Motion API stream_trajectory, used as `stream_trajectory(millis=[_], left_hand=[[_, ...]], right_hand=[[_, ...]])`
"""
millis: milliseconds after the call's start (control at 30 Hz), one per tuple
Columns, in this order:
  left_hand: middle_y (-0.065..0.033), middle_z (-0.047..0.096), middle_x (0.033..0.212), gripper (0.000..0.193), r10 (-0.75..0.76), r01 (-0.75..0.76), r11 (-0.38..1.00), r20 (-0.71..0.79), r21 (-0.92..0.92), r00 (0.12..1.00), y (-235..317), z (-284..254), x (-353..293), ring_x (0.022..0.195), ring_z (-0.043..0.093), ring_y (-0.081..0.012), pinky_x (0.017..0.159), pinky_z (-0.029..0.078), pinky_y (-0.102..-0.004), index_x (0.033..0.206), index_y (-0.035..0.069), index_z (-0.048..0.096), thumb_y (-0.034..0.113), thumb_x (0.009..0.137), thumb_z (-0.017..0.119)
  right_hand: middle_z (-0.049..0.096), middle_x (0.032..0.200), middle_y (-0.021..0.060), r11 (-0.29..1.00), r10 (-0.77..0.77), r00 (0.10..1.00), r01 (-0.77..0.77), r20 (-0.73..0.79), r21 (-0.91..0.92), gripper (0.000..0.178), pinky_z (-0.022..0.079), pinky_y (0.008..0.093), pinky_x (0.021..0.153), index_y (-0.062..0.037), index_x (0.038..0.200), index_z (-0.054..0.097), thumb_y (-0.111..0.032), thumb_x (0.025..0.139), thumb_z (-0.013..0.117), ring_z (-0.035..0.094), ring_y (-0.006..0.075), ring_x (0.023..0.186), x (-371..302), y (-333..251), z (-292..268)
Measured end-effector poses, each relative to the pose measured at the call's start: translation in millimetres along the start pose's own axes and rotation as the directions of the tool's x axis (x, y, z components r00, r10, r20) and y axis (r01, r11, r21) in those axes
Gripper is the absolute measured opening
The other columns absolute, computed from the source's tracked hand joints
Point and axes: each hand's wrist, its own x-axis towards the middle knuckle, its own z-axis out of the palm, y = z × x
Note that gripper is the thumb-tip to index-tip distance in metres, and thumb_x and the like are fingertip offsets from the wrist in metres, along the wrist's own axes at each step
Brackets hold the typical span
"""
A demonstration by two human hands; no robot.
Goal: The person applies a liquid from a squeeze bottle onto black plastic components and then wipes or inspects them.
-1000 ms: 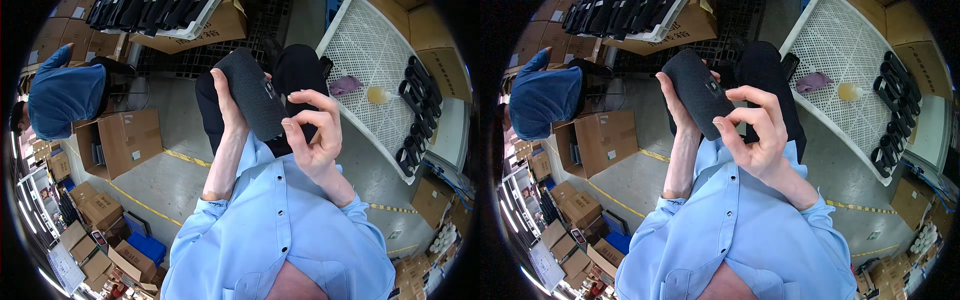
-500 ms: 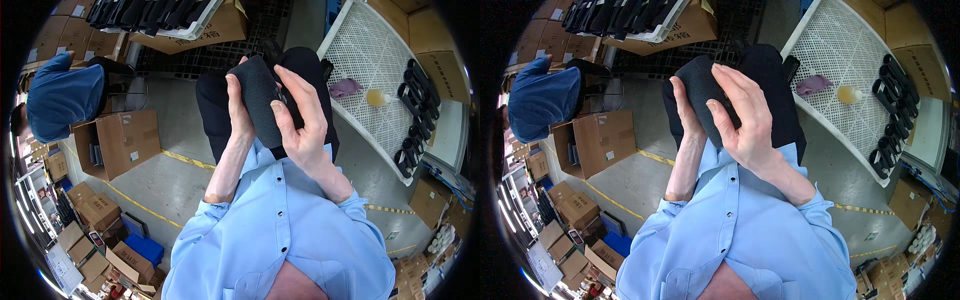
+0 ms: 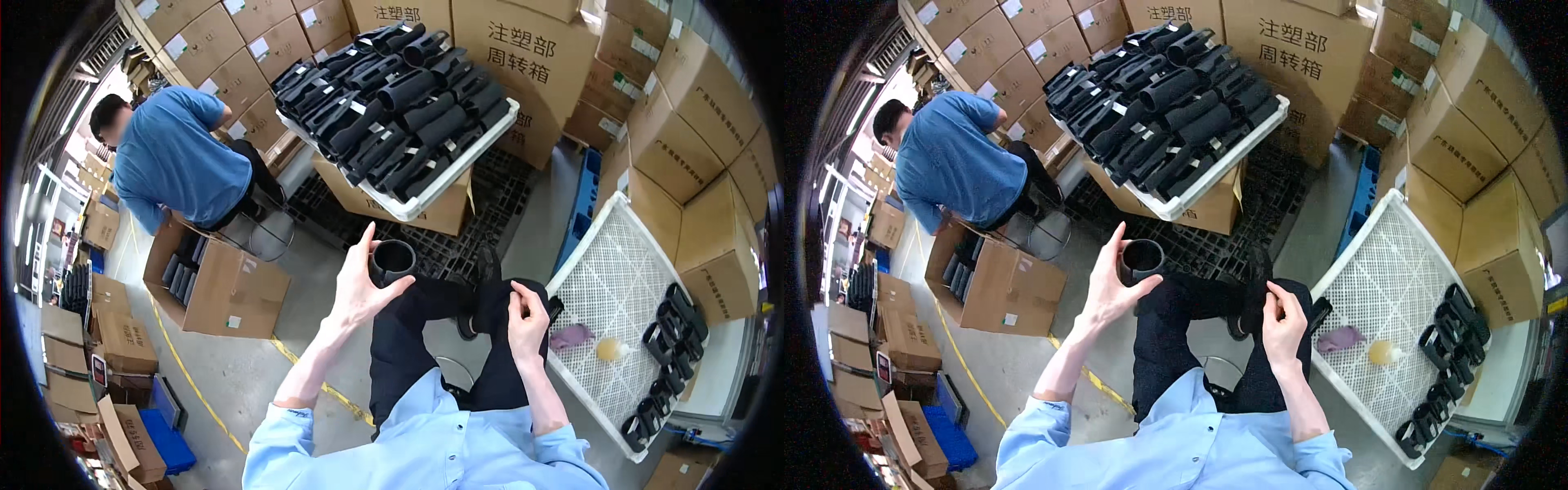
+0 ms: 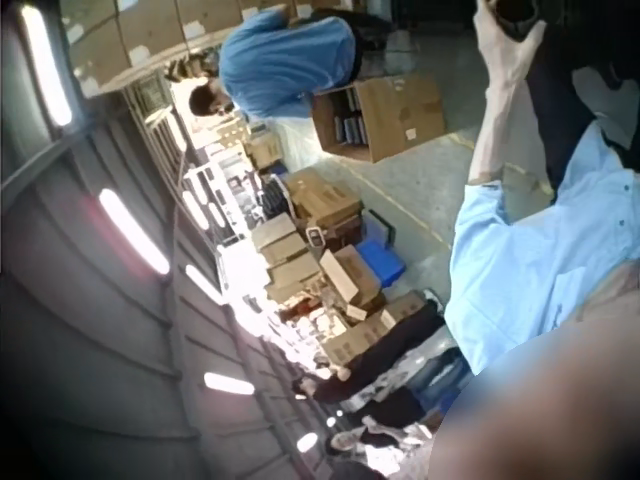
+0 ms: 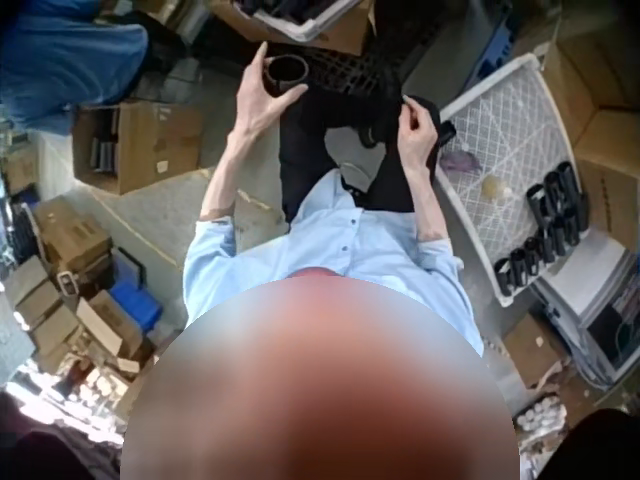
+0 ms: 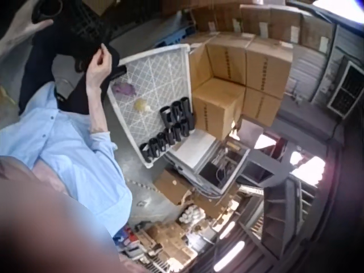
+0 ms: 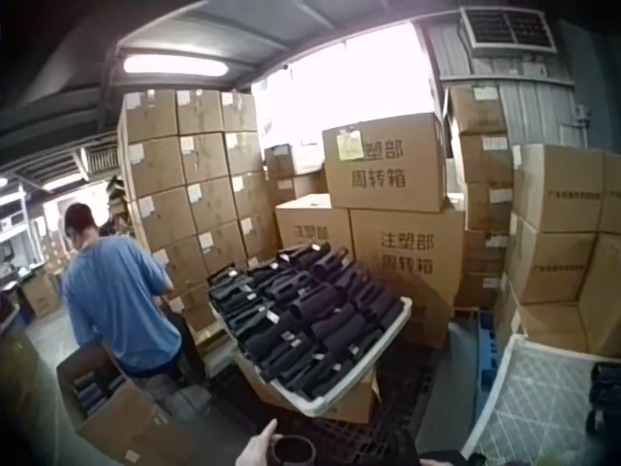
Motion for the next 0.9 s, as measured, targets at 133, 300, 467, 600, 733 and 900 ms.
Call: stream_trajectory(millis=[133,300,467,600,733,900], left_hand=[[-0.0212,0.061,0.13,0.102,0.119,-0.088,0.93,-0.068,0.357,0.991,-3.4,-76.7,44.2,0.119,0.063,-0.0323,0.104,0.051,-0.0405,0.16,0.002,0.036,0.033,0.079,0.089],[-0.0282,0.059,0.136,0.096,-0.02,0.039,0.998,-0.392,0.042,0.92,-5.5,-160.4,132.4,0.121,0.062,-0.036,0.103,0.051,-0.0402,0.156,-0.008,0.038,0.043,0.087,0.082],[-0.0233,0.06,0.119,0.068,-0.449,-0.005,0.526,-0.282,-0.85,0.848,-60.1,-217.1,227.0,0.11,0.064,-0.0295,0.097,0.058,-0.0432,0.131,-0.005,0.058,0.047,0.093,0.078],[-0.0232,0.06,0.123,0.06,-0.475,0.061,0.453,-0.182,-0.889,0.861,-85.4,-189.6,313.2,0.112,0.062,-0.0336,0.088,0.06,-0.0424,0.127,-0.003,0.06,0.043,0.093,0.078],[-0.0232,0.065,0.117,0.071,-0.52,0.21,0.534,-0.122,-0.819,0.846,-79.5,-134.5,385.6,0.095,0.066,-0.0301,0.079,0.06,-0.0417,0.13,-0.001,0.063,0.053,0.086,0.08],[-0.0176,0.068,0.122,0.061,-0.494,0.173,0.661,-0.25,-0.73,0.832,-87.5,-96.1,431.5,0.103,0.066,-0.0264,0.086,0.057,-0.0392,0.132,0.004,0.065,0.049,0.091,0.074]], right_hand=[[0.056,0.085,0.0024,0.972,-0.228,0.974,0.227,-0.001,-0.063,0.022,0.039,0.0264,0.059,-0.0026,0.113,0.075,0.003,0.094,0.066,0.047,0.0132,0.065,23.2,-1.4,15.3],[0.056,0.082,0.0027,0.963,-0.252,0.968,0.251,-0.003,-0.096,0.022,0.039,0.027,0.058,-0.0029,0.112,0.075,0.003,0.093,0.067,0.047,0.0134,0.064,47.1,8.2,18.6],[0.053,0.075,-0.0015,0.999,-0.043,0.997,0.041,-0.063,-0.024,0.02,0.037,0.0255,0.057,-0.0046,0.112,0.075,0.001,0.095,0.067,0.044,0.0102,0.062,54.8,27.3,22.7],[0.049,0.07,-0.0048,0.996,0.09,0.994,-0.089,-0.065,0.016,0.019,0.034,0.0242,0.056,-0.006,0.112,0.076,0.0,0.096,0.066,0.041,0.0079,0.06,62.4,21.6,32.0],[0.046,0.067,-0.0071,0.992,0.129,0.989,-0.128,-0.073,0.015,0.019,0.032,0.0231,0.055,-0.0069,0.112,0.076,-0.001,0.098,0.066,0.038,0.0064,0.059,64.7,17.7,38.4],[0.047,0.067,-0.0072,0.996,0.088,0.989,-0.091,-0.122,-0.019,0.018,0.031,0.0226,0.054,-0.007,0.112,0.077,-0.001,0.098,0.067,0.037,0.0061,0.058,57.8,21.7,36.0]])
